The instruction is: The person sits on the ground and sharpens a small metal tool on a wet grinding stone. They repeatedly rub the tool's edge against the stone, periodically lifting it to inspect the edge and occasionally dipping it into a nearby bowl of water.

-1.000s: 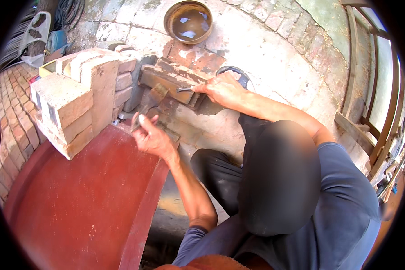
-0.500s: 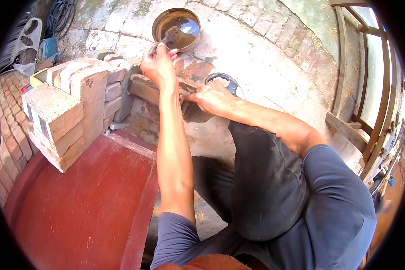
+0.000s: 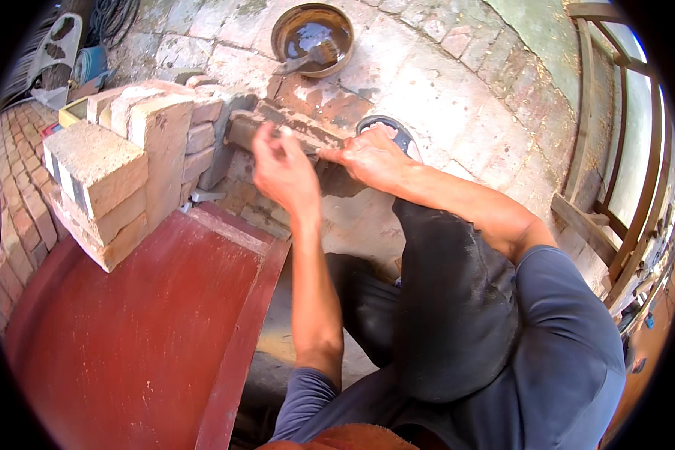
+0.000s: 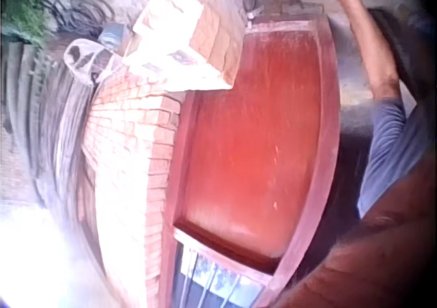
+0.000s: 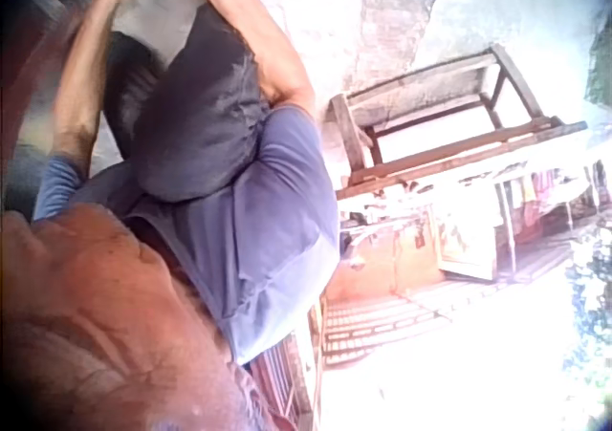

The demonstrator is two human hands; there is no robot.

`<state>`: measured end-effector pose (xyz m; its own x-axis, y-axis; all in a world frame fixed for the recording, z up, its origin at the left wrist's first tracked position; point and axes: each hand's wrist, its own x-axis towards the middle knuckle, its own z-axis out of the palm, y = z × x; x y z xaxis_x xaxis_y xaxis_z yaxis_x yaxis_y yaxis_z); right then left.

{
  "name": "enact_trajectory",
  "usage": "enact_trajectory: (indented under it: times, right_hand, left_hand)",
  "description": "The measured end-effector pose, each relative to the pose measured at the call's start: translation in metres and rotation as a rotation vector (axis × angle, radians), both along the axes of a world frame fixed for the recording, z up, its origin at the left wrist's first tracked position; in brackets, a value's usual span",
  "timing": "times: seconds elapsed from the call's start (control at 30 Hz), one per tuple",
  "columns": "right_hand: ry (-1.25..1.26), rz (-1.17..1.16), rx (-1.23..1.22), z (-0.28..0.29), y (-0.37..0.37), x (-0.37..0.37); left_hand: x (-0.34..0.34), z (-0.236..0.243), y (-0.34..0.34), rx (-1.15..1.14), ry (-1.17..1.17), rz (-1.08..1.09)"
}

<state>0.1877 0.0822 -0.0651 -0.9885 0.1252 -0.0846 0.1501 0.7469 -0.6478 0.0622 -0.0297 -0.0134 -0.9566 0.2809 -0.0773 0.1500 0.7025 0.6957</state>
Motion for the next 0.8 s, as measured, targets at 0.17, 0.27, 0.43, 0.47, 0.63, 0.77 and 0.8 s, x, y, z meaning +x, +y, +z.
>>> enact_trajectory:
  times: [0.17, 0.27, 0.43, 0.47, 0.63, 0.77, 0.8]
  right_hand:
    - [-0.066, 0.006, 0.075, 0.016, -0.002, -0.018]
    - [-0.14, 0.069, 0.067, 0.024, -0.003, -0.019]
    - [-0.011, 0.062, 0.144, 0.023, 0.001, -0.001]
    - [-0.062, 0.063, 0.086, 0.031, -0.001, -0.012]
    - [-0.112, 0.086, 0.038, 0.033, -0.004, -0.021]
    - [-0.078, 0.09, 0.128, 0.024, 0.011, -0.001]
    - [-0.096, 0.095, 0.133, 0.022, 0.008, 0.004]
  left_hand:
    - [0.059, -0.02, -0.048, -0.257, -0.156, -0.336]
    - [0.064, -0.026, -0.059, -0.322, -0.181, -0.369]
    - [0.088, -0.019, -0.054, -0.289, -0.25, -0.354]
    - [0.082, -0.024, -0.055, -0.293, -0.239, -0.332]
    - [0.069, -0.021, -0.058, -0.3, -0.248, -0.294]
    - [0.086, -0.02, -0.047, -0.166, -0.41, -0.273]
    - [0.085, -0.025, -0.052, -0.119, -0.411, -0.251]
